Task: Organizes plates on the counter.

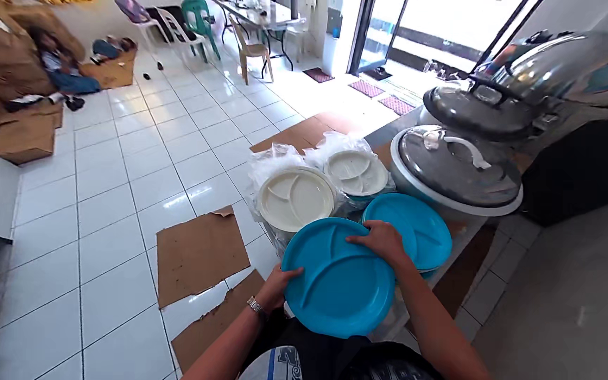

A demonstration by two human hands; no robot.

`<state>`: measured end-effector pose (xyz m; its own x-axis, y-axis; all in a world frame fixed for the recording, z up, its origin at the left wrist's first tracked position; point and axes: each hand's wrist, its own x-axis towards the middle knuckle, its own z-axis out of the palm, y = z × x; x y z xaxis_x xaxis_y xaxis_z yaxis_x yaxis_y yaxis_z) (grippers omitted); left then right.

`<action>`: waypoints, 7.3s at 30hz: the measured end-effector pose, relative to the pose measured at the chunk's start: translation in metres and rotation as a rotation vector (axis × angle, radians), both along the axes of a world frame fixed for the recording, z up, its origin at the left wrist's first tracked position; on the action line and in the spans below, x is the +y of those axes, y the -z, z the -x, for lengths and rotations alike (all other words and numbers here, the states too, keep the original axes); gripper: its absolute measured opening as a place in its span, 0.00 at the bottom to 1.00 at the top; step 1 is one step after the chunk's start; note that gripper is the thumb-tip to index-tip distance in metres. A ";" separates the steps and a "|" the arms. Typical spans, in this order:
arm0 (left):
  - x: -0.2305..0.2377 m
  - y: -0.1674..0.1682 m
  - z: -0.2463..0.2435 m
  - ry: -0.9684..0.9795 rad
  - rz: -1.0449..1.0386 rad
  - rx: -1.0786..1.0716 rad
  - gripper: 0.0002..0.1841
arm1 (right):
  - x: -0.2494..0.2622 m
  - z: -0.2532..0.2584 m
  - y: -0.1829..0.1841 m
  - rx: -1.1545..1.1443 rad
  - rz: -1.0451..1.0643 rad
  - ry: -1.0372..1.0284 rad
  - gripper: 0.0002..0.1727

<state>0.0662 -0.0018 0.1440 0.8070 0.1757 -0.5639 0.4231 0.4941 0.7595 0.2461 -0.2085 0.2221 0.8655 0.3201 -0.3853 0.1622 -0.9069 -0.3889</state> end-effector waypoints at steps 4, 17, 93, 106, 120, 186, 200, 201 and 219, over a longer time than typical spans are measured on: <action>-0.005 0.007 0.005 -0.056 -0.018 -0.011 0.12 | 0.006 -0.007 -0.003 -0.013 -0.009 -0.122 0.31; 0.008 0.013 0.030 -0.371 0.041 -0.016 0.15 | -0.161 -0.032 0.074 -0.023 0.058 0.835 0.48; 0.014 0.008 0.026 0.092 0.061 -0.120 0.17 | -0.015 -0.007 0.051 0.131 -0.298 -0.125 0.32; 0.009 0.006 0.039 -0.109 -0.044 -0.027 0.16 | -0.045 -0.006 0.047 -0.045 -0.432 0.169 0.33; 0.049 0.018 0.101 -0.453 -0.054 0.090 0.13 | -0.146 -0.007 0.048 -0.176 0.073 0.815 0.26; 0.125 0.037 0.159 -0.834 -0.004 0.191 0.13 | 0.292 -0.038 0.077 -0.068 0.016 -0.287 0.28; 0.115 0.038 0.164 -0.867 0.034 0.172 0.14 | 0.186 -0.112 -0.024 -0.264 -0.336 -0.303 0.22; 0.115 0.038 0.165 -0.862 0.036 0.169 0.14 | 0.195 -0.104 -0.018 -0.253 -0.298 -0.341 0.21; 0.124 0.038 0.186 -0.907 0.008 0.186 0.14 | 0.127 -0.026 0.078 -0.534 0.134 -1.137 0.12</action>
